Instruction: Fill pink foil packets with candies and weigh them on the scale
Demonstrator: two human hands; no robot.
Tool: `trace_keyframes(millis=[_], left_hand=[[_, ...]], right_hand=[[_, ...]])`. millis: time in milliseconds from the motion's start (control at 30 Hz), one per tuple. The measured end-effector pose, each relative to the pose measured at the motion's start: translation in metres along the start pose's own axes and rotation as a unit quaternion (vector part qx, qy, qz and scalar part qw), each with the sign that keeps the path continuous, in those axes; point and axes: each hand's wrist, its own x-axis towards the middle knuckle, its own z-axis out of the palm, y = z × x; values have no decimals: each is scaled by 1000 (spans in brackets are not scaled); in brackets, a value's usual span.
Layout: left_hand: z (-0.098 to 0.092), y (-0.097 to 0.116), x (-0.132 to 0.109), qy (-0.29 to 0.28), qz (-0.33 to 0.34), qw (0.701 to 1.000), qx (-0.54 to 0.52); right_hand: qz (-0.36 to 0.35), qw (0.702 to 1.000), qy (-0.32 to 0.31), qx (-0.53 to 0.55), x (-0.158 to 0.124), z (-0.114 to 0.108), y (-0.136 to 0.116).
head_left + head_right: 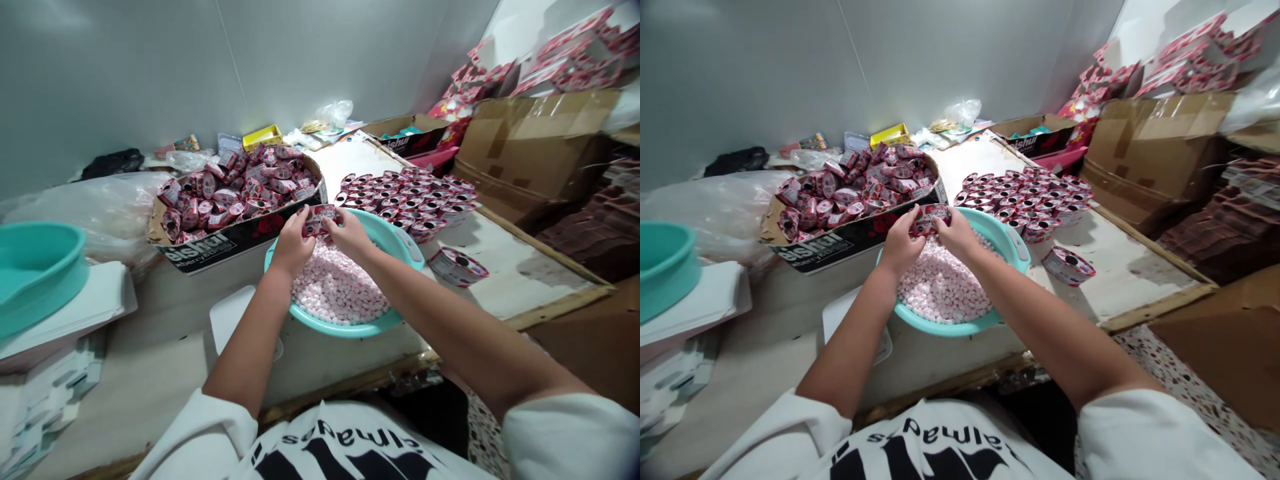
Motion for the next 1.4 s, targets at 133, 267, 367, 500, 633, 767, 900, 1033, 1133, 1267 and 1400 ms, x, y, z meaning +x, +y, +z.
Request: trace_keyframes(millis=[133,267,367,500,633,767,900,1033,1133,1267,1400], left_hand=[[1,-2,-1,-29,-24,999,16],[2,-1,-2,1,-22,1000,15],[2,1,-2,0,-25,1000,17],[2,1,-2,-7,-62,998,6],[2,1,-2,-7,-98,995,-23],[0,8,-1,10,-121,991,-50],[-27,24,-5,18,-145,989,-28],[-90,32,-30,31,-212,976,36],[-145,33,-67,31,-315,943,103],[-188,31,-119,-44,-469,864,180],[-191,21,-146,-121,-534,809,212]], right_hand=[[23,1000,-14,13,1,1,2],[34,999,-18,23,-1,3,-2],[51,998,-15,26,-3,3,-7],[77,996,-38,28,-6,2,-10],[77,995,-50,28,-6,1,-9],[65,996,-46,36,-5,0,-11],[58,996,-53,42,-7,-1,-15],[49,998,-38,15,-8,-6,-16],[-3,996,-31,-79,-8,-10,-15],[-29,977,-51,-204,-10,-11,-12],[-24,957,-86,-275,-11,-9,-7]])
